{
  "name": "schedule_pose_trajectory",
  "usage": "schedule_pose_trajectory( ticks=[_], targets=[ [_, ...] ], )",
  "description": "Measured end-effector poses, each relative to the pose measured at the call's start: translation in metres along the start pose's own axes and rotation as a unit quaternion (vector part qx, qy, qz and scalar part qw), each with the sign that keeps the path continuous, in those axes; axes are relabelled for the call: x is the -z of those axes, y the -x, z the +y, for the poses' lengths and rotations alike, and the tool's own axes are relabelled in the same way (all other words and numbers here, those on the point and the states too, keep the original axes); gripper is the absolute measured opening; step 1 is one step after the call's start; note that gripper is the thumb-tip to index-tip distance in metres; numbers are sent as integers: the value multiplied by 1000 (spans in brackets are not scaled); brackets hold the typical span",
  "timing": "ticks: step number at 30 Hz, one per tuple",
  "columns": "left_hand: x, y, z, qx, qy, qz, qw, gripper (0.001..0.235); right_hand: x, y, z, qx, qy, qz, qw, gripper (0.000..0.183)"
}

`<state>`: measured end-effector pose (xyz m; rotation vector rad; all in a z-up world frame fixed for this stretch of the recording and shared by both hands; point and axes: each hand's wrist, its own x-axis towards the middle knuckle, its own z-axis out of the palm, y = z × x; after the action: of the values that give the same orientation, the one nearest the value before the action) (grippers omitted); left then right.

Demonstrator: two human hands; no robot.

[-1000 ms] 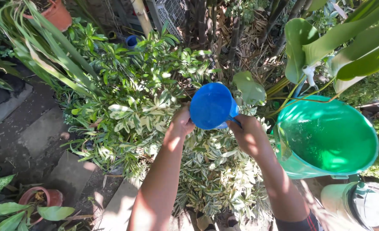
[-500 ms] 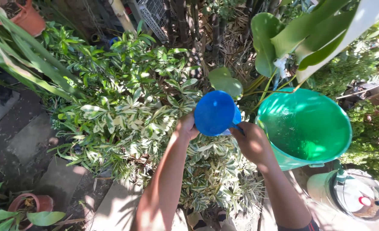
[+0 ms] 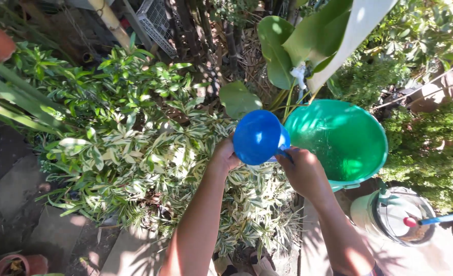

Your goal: Watering various potted and garden plants using a small blue scoop and a green bucket of water.

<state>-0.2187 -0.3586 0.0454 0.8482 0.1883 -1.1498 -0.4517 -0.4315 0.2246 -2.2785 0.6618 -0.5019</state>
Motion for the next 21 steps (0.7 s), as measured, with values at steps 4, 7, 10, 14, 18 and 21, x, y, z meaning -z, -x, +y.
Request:
schedule_pose_trajectory(
  ticks=[4, 7, 10, 14, 18, 21],
  targets=[
    [35, -28, -24, 6, -10, 3, 1000, 28, 14, 2, 5, -26, 24, -9, 999, 26],
    [56, -67, -36, -60, -6, -151, 987, 28, 23, 0, 6, 1, 3, 4, 1000, 24],
    [-45, 22, 2, 0, 11, 57, 998, 33, 28, -3, 6, -31, 2, -19, 999, 24],
    [-41, 17, 6, -24, -8, 61, 998, 29, 27, -11, 9, -35, 9, -17, 999, 26],
    [7, -22, 4, -38, 14, -48, 998, 31, 15, -14, 21, 83, -39, 35, 995, 26],
    [9, -7, 15, -54, 38, -66, 996, 26, 1, -20, 29, 26, -11, 26, 999, 31]
  ],
)
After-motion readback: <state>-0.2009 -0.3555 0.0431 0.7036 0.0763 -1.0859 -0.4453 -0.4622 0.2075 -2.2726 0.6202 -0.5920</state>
